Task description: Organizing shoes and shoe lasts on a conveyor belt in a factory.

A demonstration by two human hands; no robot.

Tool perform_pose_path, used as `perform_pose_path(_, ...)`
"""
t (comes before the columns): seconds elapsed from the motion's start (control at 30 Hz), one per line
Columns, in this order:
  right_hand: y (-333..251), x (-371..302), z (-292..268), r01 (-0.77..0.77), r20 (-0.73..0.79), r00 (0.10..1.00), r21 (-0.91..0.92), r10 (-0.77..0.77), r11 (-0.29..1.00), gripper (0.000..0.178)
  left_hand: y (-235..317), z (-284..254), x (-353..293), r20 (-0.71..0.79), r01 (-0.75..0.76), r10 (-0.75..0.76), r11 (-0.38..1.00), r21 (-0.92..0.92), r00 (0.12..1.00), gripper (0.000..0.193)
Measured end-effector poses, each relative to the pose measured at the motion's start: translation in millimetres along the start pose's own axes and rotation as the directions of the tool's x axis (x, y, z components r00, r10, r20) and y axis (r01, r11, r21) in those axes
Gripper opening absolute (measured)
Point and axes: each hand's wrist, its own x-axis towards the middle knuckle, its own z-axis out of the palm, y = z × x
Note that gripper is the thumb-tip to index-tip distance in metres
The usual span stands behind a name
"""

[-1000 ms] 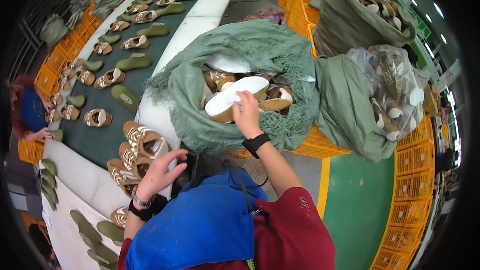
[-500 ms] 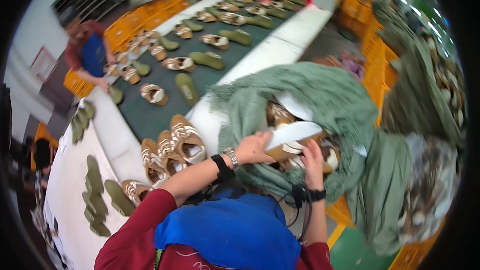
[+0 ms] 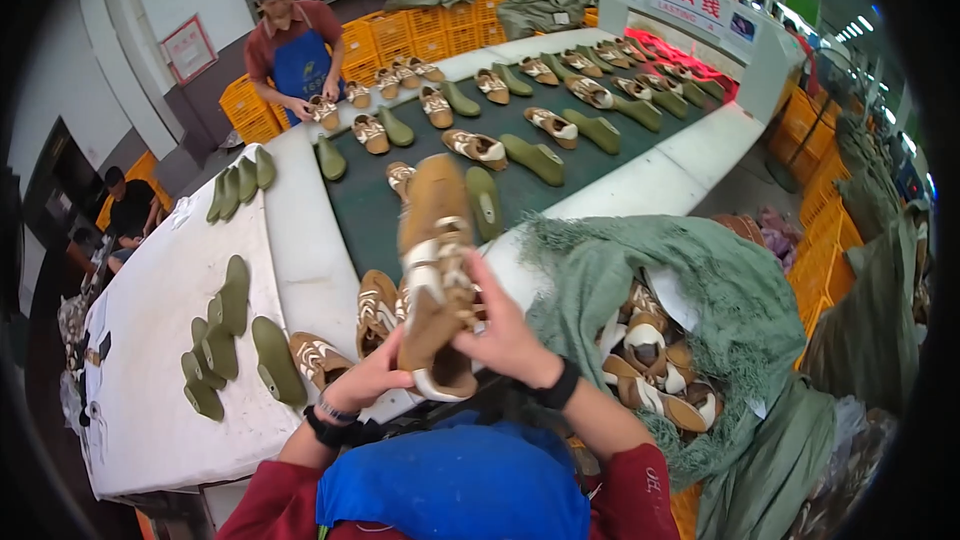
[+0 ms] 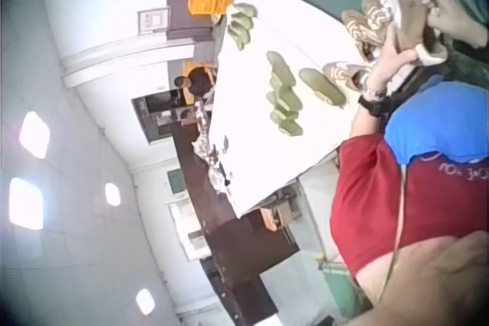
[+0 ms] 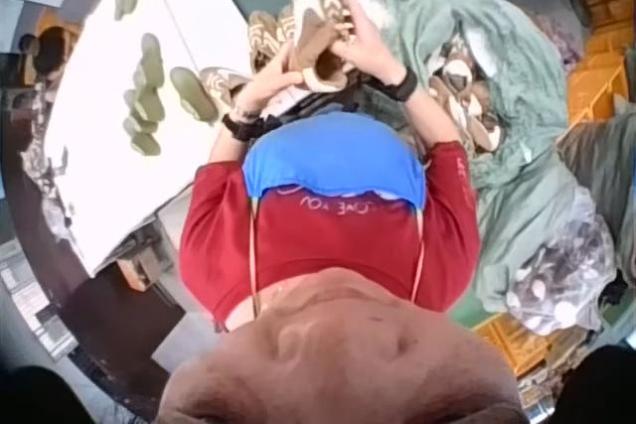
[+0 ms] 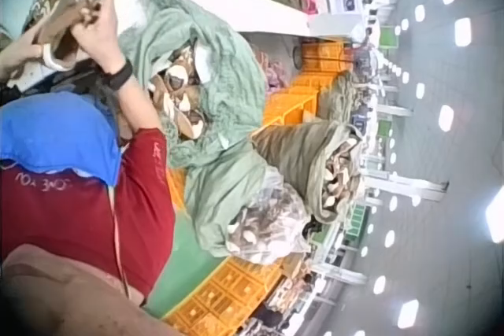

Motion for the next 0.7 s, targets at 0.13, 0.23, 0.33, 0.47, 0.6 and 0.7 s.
perform_pose_path(0.13, 16, 39, 85, 0.272, 0.216, 0.957, -0.434, -0.193, 0.859, 0.077, 2, -31, -58, -0.49, -0.206, 0.28, 0.958, 0.199, 0.825, 0.104)
perform_pose_path(0.23, 32, 53, 133, 0.362, 0.27, 0.929, -0.519, -0.253, 0.774, 0.069, 8, -48, -77, -0.66, 0.015, 0.362, 0.87, 0.493, 0.659, 0.091)
perform_pose_path(0.33, 40, 59, 161, 0.373, 0.262, 0.926, -0.526, -0.272, 0.764, 0.06, 4, -65, -93, -0.485, 0.411, 0.747, 0.308, 0.858, 0.455, 0.067)
perform_pose_path(0.47, 39, 64, 191, 0.37, 0.241, 0.927, -0.44, -0.289, 0.818, 0.053, 5, -85, -106, -0.526, 0.431, 0.732, 0.345, 0.834, 0.433, 0.054)
perform_pose_path(0.6, 40, 66, 200, 0.358, 0.284, 0.923, -0.385, -0.26, 0.851, 0.047, 7, -96, -112, -0.527, 0.305, 0.769, 0.436, 0.847, 0.361, 0.033)
perform_pose_path(0.7, 39, 71, 201, 0.409, 0.329, 0.897, -0.369, -0.294, 0.835, 0.046, 5, -104, -107, -0.463, 0.236, 0.824, 0.403, 0.884, 0.328, 0.024)
